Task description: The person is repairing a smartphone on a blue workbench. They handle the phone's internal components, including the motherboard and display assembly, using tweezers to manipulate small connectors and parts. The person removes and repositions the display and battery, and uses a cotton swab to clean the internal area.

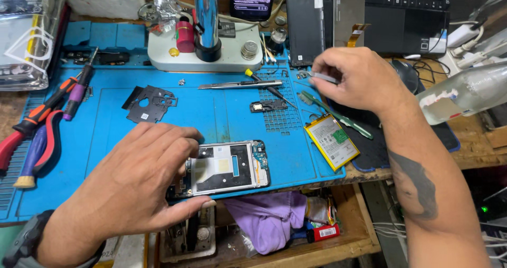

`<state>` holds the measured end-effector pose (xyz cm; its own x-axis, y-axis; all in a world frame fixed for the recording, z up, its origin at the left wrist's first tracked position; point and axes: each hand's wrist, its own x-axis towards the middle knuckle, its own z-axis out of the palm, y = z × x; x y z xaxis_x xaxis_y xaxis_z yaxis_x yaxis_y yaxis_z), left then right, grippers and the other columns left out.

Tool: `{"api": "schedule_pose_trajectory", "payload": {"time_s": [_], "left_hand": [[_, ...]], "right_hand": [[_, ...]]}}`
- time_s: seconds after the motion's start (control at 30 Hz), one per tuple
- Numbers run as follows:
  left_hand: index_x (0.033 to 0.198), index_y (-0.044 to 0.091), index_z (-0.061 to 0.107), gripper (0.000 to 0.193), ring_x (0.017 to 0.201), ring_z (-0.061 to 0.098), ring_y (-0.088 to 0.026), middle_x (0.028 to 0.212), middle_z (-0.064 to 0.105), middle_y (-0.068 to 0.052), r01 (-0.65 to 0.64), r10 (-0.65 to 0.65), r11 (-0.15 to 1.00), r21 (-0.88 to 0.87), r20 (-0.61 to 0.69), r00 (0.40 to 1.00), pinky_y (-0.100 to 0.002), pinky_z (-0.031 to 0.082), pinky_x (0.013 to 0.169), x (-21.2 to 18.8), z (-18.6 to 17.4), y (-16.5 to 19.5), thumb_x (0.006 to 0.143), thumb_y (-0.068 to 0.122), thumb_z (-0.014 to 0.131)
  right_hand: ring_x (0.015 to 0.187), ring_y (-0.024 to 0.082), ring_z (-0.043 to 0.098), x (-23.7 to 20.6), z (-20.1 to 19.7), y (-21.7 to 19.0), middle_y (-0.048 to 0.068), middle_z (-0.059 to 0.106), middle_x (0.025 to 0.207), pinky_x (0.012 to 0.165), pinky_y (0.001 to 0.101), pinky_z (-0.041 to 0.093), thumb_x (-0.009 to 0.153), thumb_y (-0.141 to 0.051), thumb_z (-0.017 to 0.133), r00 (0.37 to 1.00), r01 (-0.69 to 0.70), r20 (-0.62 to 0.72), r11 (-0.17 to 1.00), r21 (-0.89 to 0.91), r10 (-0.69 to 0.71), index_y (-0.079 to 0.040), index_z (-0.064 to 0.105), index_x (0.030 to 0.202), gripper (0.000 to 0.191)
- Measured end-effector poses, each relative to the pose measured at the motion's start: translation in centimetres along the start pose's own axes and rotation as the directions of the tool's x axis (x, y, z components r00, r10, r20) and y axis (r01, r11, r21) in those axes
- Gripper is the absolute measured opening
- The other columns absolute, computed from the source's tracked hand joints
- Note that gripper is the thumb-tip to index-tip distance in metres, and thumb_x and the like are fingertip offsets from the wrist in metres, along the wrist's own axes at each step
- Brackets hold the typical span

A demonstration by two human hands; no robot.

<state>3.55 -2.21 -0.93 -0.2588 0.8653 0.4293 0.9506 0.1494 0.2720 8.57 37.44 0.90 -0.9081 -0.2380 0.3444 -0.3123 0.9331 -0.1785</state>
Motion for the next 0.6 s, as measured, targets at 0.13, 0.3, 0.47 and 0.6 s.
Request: {"api": "schedule_pose_trajectory", "payload": {"time_s": [0.13,0.3,0.47,0.6], "left_hand": [[0.097,0.0,0.056,0.055,0.092,0.057,-0.035,0.109,0.063,-0.016,0.041,-0.04,0.999,-0.028,0.045,0.998,-0.044,0.044,0.08,0.3,-0.1,0.0,0.073,0.044,0.079],[0.099,0.0,0.056,0.055,0.095,0.056,-0.035,0.11,0.063,-0.017,-0.002,0.002,1.0,-0.014,0.005,1.0,-0.044,0.044,0.082,0.5,0.0,0.2,0.076,0.044,0.078],[0.1,0.0,0.057,0.056,0.094,0.056,-0.035,0.107,0.063,-0.017,0.025,-0.025,1.0,-0.012,0.034,0.999,-0.044,0.045,0.081,0.7,0.1,0.2,0.074,0.045,0.079],[0.102,-0.001,0.058,0.058,0.095,0.057,-0.035,0.107,0.063,-0.017,0.027,-0.026,1.0,-0.01,0.028,0.999,-0.044,0.045,0.082,0.7,0.1,0.3,0.072,0.045,0.079]], "right_hand": [[0.067,0.02,0.07,-0.1,-0.7,0.5,0.009,0.071,0.076,0.062,0.0325,0.055,0.082,-0.018,0.08,0.985,-0.094,0.146,0.995,0.035,0.088,-0.004,0.072,0.092,0.019],[0.069,0.017,0.069,0.4,-1.4,0.2,0.007,0.072,0.083,0.065,0.0294,0.056,0.084,-0.02,0.08,0.99,-0.02,0.143,0.992,0.127,0.002,-0.005,0.073,0.097,0.021],[0.093,0.025,0.065,2.7,-1.2,0.6,0.012,0.065,0.109,0.081,0.0388,0.052,0.095,-0.029,0.082,0.996,0.062,-0.054,0.996,-0.064,-0.065,-0.008,0.069,0.125,0.038],[0.13,0.036,0.047,5.8,0.4,2.4,0.018,0.05,0.142,0.11,0.0519,0.04,0.104,-0.036,0.077,0.956,0.204,-0.119,0.896,-0.394,-0.27,-0.017,0.061,0.149,0.052]]}}
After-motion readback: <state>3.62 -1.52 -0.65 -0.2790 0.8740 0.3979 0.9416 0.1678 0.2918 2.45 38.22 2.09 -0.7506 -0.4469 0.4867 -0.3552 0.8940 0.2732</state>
